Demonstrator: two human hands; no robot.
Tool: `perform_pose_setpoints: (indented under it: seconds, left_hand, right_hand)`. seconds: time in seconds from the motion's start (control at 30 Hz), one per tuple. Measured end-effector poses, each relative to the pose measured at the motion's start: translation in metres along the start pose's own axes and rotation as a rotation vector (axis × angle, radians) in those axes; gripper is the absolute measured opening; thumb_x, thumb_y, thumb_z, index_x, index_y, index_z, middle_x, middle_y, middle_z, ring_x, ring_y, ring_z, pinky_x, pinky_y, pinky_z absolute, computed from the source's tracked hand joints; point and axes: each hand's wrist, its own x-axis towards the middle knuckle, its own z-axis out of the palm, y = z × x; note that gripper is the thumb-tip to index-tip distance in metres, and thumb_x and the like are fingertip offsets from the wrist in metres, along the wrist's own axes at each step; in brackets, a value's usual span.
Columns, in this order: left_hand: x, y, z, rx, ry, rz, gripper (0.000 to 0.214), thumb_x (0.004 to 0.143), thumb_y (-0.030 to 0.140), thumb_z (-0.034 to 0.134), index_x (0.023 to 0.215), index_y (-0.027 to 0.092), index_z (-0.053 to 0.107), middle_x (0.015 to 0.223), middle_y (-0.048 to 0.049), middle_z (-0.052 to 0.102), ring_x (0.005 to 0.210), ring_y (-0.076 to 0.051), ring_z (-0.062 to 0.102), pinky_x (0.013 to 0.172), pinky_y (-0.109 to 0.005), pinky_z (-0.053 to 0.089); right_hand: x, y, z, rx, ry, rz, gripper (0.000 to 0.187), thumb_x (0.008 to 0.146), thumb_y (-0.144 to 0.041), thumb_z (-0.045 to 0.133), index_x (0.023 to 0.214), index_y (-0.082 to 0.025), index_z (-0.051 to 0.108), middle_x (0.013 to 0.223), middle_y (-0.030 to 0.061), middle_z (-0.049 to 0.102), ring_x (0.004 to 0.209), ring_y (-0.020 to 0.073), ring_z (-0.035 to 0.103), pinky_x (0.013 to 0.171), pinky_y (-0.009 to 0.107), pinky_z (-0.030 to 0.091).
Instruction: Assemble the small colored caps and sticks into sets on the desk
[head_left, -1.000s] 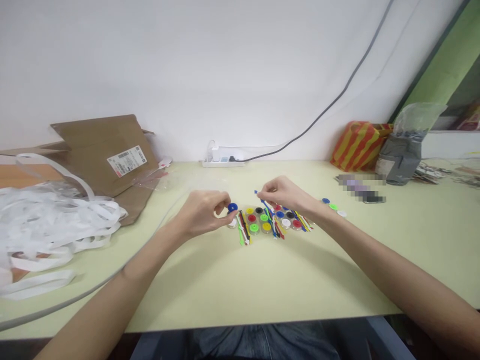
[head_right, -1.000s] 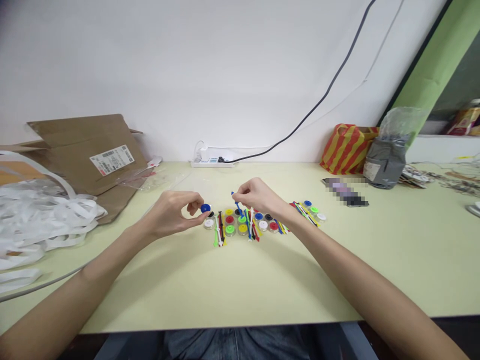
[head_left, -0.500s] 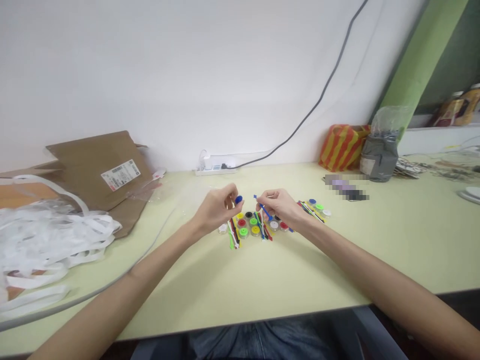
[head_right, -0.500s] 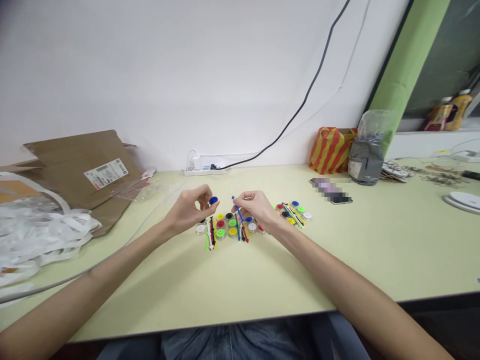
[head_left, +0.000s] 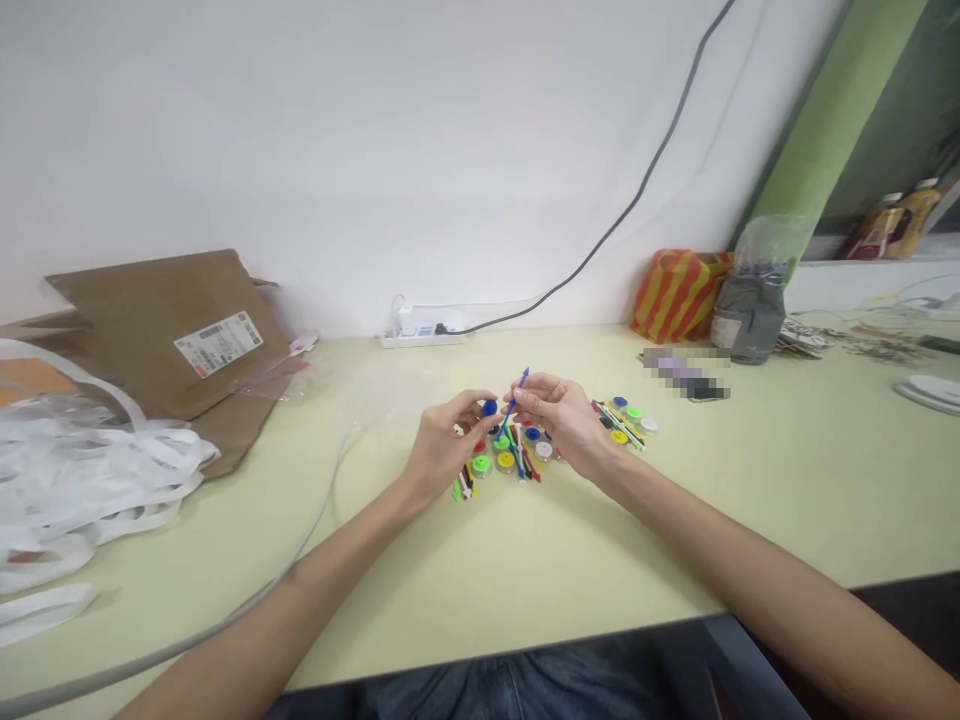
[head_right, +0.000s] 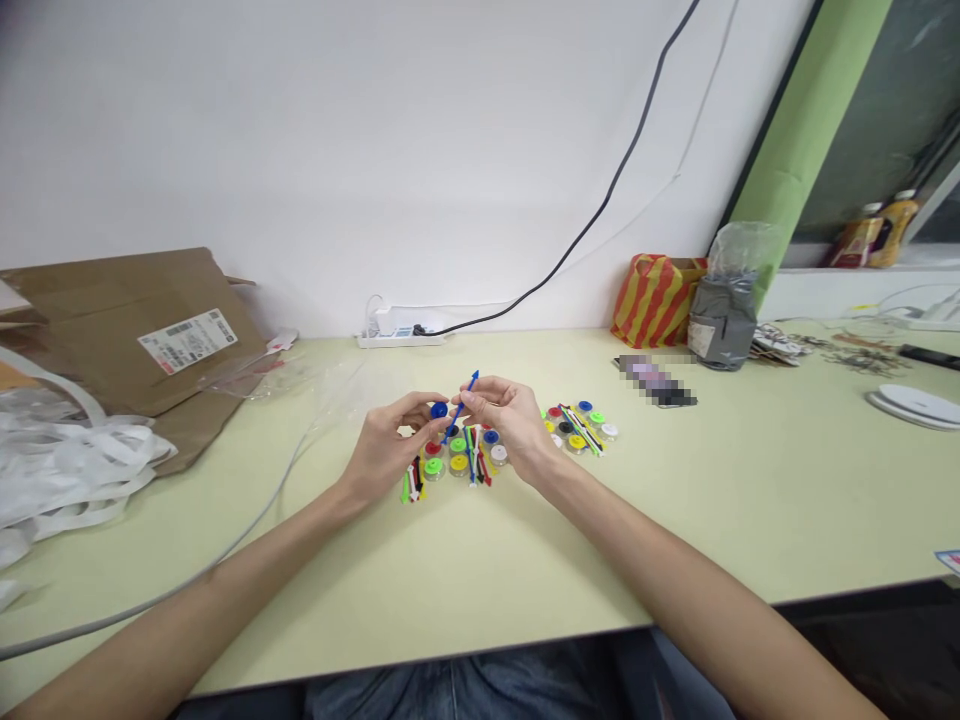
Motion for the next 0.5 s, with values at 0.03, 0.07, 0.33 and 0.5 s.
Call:
perform_pose_setpoints:
  seconds: [0.03,0.07,0.33,0.5]
  left_hand:
    - [0.0000,0.0002,0.0000,-0.006,-0.001,-0.001,0.028,0.088,0.043,0.065,0.105,0.020,0.068,0.075,0.0001,0.067,0.062,-0.013,0.064,0.060,-0.024,0.054]
    - [0.0002,0.0005,-0.0002,-0.007,0.001,0.000,0.029,0.088,0.043,0.065,0.106,0.020,0.068,0.079,-0.0011,0.070,0.066,-0.014,0.066,0.063,-0.026,0.056]
    - [-0.0016,0.0006,-0.0020,-0.020,-0.035,0.022,0.026,0.087,0.036,0.067,0.107,0.019,0.071,0.084,-0.0026,0.075,0.073,-0.016,0.071,0.071,-0.028,0.060]
    - [-0.0039,-0.0005,0.0010,-0.094,-0.051,-0.018,0.028,0.087,0.036,0.068,0.109,0.019,0.070,0.089,-0.0044,0.076,0.080,-0.020,0.074,0.070,-0.029,0.062]
  right_hand:
    - [-0.0007,0.0004,0.0009,-0.004,0.008,-0.004,0.037,0.067,-0.043,0.086,0.086,-0.016,0.069,0.088,0.0060,0.072,0.076,0.0148,0.067,0.071,0.027,0.051]
    - [-0.0014,0.0008,0.0017,-0.018,0.021,-0.006,0.037,0.066,-0.044,0.086,0.083,-0.016,0.068,0.086,0.0047,0.072,0.073,0.0138,0.065,0.070,0.026,0.050]
    - [-0.0026,0.0085,0.0044,-0.088,0.009,0.005,0.038,0.067,-0.049,0.084,0.080,-0.016,0.070,0.074,0.0028,0.069,0.067,0.0128,0.063,0.067,0.025,0.046]
    - [-0.0033,0.0102,0.0036,-0.055,0.039,0.005,0.045,0.060,-0.046,0.090,0.086,-0.018,0.066,0.071,0.0004,0.069,0.060,0.0111,0.058,0.061,0.024,0.042]
